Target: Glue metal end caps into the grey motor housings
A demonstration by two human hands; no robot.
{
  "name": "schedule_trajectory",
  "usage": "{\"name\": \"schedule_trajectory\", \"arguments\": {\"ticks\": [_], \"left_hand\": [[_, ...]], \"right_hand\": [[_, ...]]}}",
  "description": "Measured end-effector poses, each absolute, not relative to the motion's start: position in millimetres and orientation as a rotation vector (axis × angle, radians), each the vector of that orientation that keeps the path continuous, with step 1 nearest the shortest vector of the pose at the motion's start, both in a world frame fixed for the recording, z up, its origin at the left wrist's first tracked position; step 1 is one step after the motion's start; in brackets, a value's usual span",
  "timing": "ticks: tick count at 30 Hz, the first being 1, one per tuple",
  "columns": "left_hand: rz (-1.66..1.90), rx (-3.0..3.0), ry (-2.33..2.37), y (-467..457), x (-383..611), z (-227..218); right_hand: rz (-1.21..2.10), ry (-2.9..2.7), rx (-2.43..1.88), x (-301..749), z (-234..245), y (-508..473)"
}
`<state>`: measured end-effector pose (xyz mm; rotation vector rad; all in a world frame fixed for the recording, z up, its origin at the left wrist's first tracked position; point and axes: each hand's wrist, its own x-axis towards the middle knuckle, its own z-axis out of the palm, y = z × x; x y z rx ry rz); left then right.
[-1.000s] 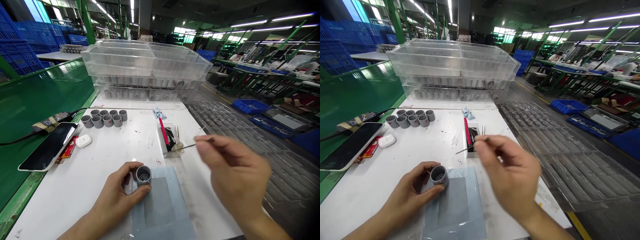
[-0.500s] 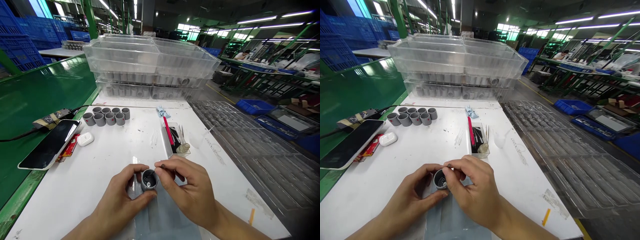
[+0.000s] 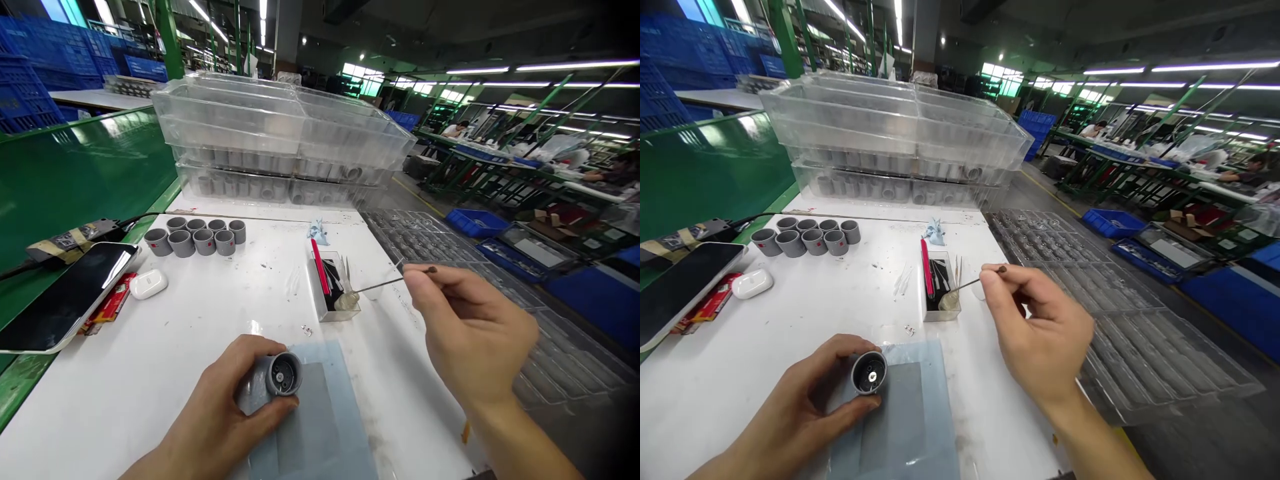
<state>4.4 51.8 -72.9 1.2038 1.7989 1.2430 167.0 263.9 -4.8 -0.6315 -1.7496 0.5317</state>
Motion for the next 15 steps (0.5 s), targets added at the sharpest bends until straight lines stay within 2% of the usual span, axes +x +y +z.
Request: {"name": "schedule_trajectory", "arguments": {"ticks": [5, 10, 15], "left_hand": [[1.253, 1.333, 1.808, 49.3, 5.3, -82.1], [1.239, 1.543, 1.792, 48.9, 5.3, -82.8], [1.255, 1.651, 1.718, 49.2, 5.7, -79.6]], "right_hand": [[0.504, -1.908, -0.69, 165.0, -13.2, 276.9], [0.611, -2.319, -0.76, 159.4, -21.5, 278.5], [0.542, -1.93, -0.708, 167.0, -1.4, 265.1]]}}
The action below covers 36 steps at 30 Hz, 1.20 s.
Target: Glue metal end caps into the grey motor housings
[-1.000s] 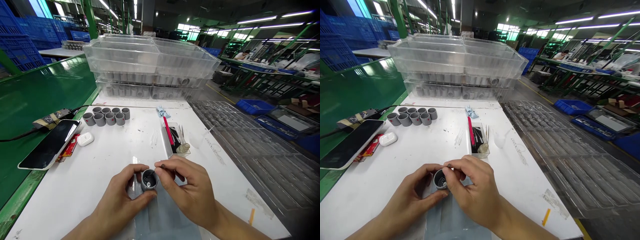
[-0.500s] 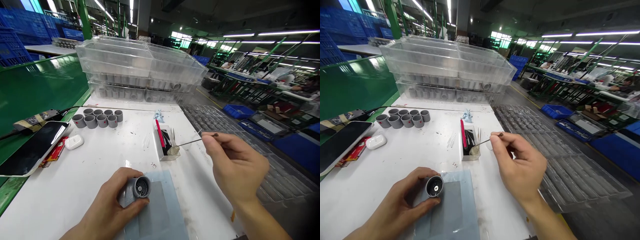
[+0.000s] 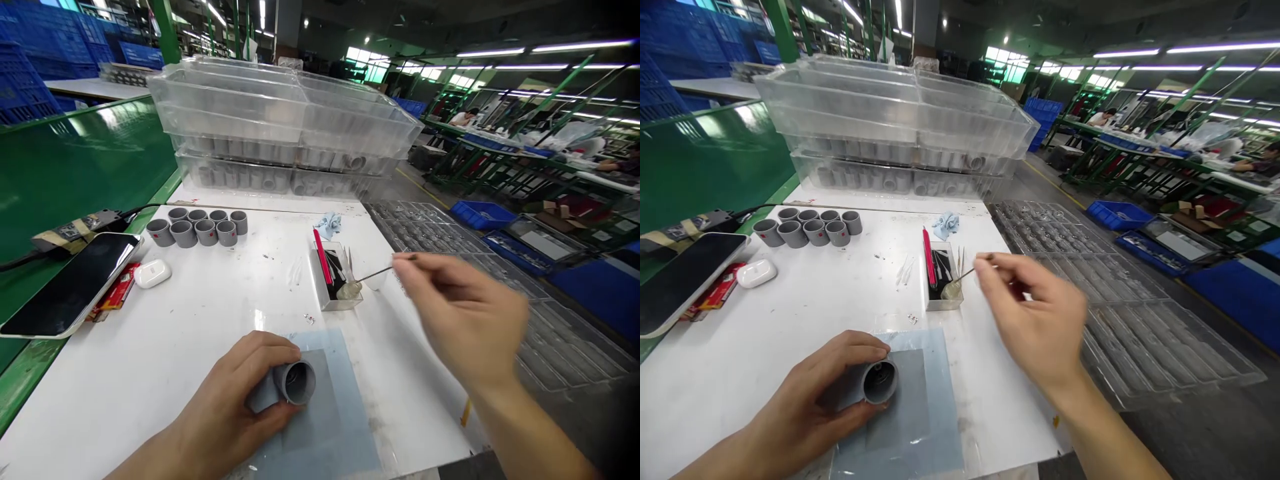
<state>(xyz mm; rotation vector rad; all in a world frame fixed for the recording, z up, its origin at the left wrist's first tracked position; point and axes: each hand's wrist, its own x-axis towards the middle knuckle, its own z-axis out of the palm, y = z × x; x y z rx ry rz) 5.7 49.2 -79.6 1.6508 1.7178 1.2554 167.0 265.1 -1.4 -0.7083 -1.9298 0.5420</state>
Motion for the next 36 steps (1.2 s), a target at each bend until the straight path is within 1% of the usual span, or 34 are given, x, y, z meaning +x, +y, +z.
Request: {"name": "schedule_trajectory", "arguments": {"ticks": [2, 4, 9, 15, 21, 26, 29, 32, 36], "left_hand": [[1.27, 1.669, 1.705, 49.5, 5.8, -79.3], [1.275, 1.678, 1.697, 50.2, 6.0, -79.1], [1.278, 1.691, 1.701, 51.6, 6.6, -78.5], [1.268, 1.687, 1.659, 51.0, 6.5, -77.6], [1.272, 1.687, 1.675, 51.2, 7.9, -78.5], [1.256, 1.692, 1.709, 51.9, 7.1, -79.8], [1.227, 1.689, 1.725, 51.5, 6.5, -78.8], [1.199, 1.676, 1.735, 49.6, 6.2, -78.9], [1.21, 1.675, 1.761, 48.0, 6.7, -82.0]], "right_hand": [[0.503, -1.755, -0.745, 172.7, 8.7, 249.7], [0.577, -1.722, -0.755, 177.1, 13.7, 230.7], [0.96, -2.077, -0.503, 173.1, -1.0, 192.5], [1.137, -2.195, -0.454, 160.9, -22.3, 185.5], [1.076, -2.215, -0.466, 162.7, -22.3, 190.6], [1.05, -2.14, -0.505, 173.5, -12.6, 195.1], [0.91, -1.954, -0.582, 179.8, -4.8, 208.1], [0.69, -1.797, -0.634, 179.9, -1.4, 230.6], [0.563, -1.84, -0.678, 175.6, -4.4, 258.8]]}}
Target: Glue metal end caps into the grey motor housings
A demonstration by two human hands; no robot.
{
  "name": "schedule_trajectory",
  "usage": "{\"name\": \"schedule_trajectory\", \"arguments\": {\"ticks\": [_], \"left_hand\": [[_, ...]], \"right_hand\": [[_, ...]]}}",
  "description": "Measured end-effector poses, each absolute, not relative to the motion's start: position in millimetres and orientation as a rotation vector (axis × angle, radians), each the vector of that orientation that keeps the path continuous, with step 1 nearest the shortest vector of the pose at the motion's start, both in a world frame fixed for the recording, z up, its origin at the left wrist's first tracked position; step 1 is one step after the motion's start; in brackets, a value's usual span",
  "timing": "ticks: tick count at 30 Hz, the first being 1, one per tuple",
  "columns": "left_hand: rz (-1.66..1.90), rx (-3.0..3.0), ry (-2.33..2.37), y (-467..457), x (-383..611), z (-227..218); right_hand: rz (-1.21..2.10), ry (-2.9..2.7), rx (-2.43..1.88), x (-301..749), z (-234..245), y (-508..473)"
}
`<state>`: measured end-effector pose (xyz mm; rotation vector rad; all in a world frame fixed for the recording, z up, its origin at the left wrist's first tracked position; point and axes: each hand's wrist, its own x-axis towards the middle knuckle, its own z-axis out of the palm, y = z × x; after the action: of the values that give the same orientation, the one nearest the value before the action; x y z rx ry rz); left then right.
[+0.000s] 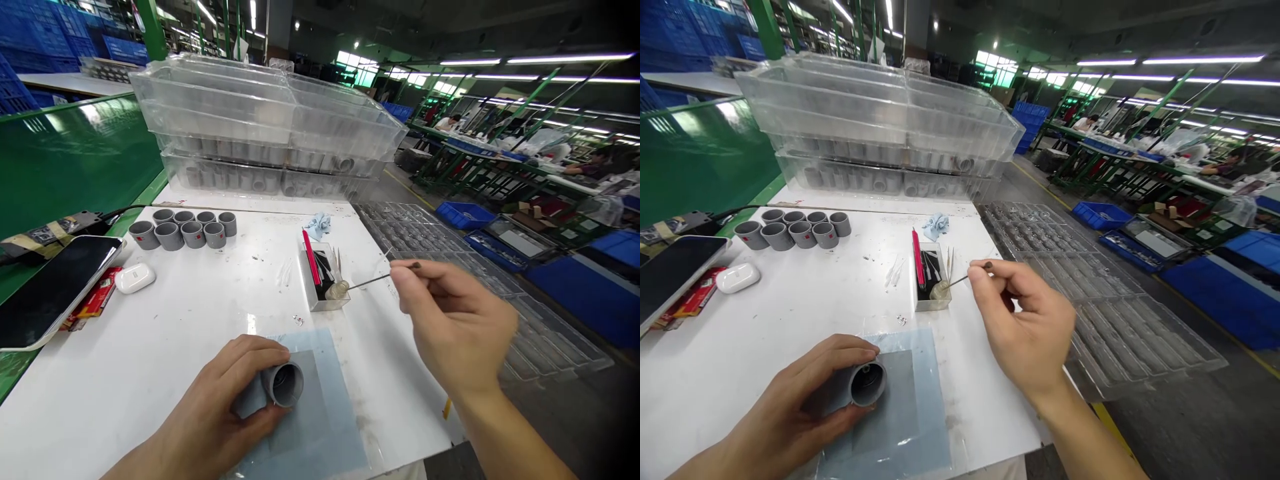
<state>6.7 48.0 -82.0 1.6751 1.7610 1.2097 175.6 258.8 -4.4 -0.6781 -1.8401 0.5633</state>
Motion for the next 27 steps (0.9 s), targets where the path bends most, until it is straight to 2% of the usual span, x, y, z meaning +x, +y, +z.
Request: {"name": "schedule_trajectory", "arguments": {"ticks": [8, 12, 18, 23, 25, 27], "left_hand": [[1.075, 1.405, 2.032, 47.5, 2.7, -71.0], [0.772, 1.491, 2.195, 43.1, -10.4, -52.7], [0.301, 1.938, 2.233, 44.1, -9.3, -24.2], [-0.178, 2.038, 2.175, 54.6, 7.1, -4.0], [-0.16, 1.981, 2.236, 44.9, 0.9, -5.8], [0.051, 1.906, 2.353, 20.5, -17.9, -12.2]], "right_hand": [[0.618, -2.026, -0.739, 164.7, -21.4, 272.1], [0.726, -2.234, -0.833, 170.9, -27.2, 277.2], [0.718, -1.998, -1.069, 193.0, -38.1, 302.7], [0.681, -2.333, -1.245, 185.5, -44.6, 331.8], [0.669, -2.344, -1.224, 181.5, -42.6, 340.6], [0.638, -2.311, -1.194, 181.3, -36.7, 345.0]]}}
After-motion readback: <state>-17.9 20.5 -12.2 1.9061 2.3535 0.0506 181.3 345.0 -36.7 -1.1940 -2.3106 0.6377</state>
